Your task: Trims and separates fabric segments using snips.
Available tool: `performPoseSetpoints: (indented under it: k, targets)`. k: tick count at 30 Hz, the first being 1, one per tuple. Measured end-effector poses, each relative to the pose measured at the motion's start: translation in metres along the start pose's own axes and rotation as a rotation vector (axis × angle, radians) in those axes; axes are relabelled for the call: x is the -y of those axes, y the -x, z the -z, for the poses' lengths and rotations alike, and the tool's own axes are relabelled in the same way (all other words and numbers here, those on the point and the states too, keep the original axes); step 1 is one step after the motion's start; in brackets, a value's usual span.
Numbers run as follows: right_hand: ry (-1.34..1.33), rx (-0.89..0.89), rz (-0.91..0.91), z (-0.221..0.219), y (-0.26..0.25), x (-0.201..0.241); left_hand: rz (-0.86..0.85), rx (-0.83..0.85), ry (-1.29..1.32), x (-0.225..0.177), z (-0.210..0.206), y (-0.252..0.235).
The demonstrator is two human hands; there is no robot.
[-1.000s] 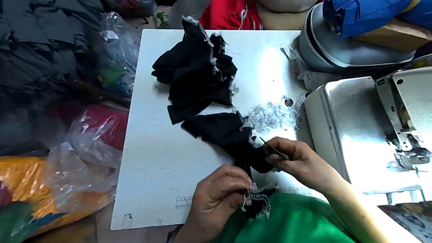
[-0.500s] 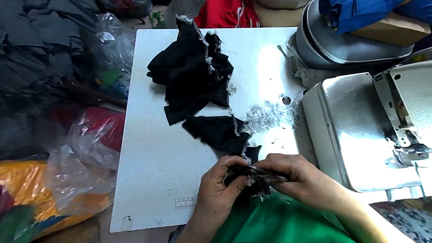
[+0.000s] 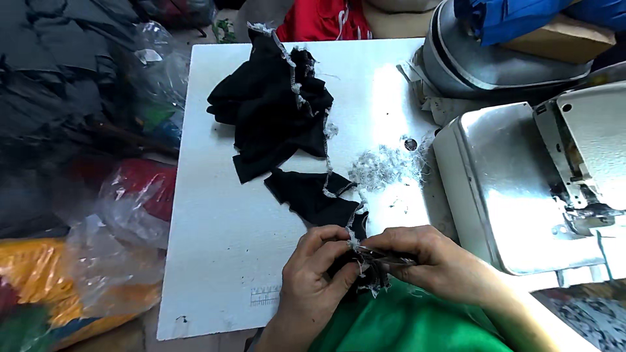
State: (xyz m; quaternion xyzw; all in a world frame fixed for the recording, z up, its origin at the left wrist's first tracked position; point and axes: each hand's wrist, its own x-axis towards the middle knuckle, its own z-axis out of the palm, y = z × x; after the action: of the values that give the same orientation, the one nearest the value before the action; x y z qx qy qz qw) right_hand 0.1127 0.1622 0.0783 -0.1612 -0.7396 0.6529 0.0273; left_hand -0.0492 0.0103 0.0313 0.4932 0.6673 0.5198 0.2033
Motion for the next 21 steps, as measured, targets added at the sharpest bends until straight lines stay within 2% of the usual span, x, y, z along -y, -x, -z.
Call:
performPoseSetpoints:
  k: [6,11,14,16,18,21]
  targets:
    - [0.031,-0.107,-0.001,0.004,0.002,-0.005,0.03,0.043,0.224,0.004,-0.002,-0.001]
    - [0.2,-0.44,-0.112,0.013,0.014,-0.009,0.097,-0.029,0.24,0.004,0.0,-0.003]
    - [0.132,-0.602,-0.165,0.014,0.023,-0.007,0.148,-0.063,0.29,0.004,0.001,-0.003]
    - [-0.026,-0.501,-0.142,0.01,0.031,-0.002,0.175,-0.075,0.338,0.007,0.001,-0.003]
    - [-0.164,-0.278,-0.133,0.005,0.037,0.002,0.203,-0.083,0.372,0.007,0.001,-0.003]
    - [-0.227,-0.104,-0.188,-0.005,0.034,-0.001,0.214,-0.097,0.392,0.005,0.0,-0.005]
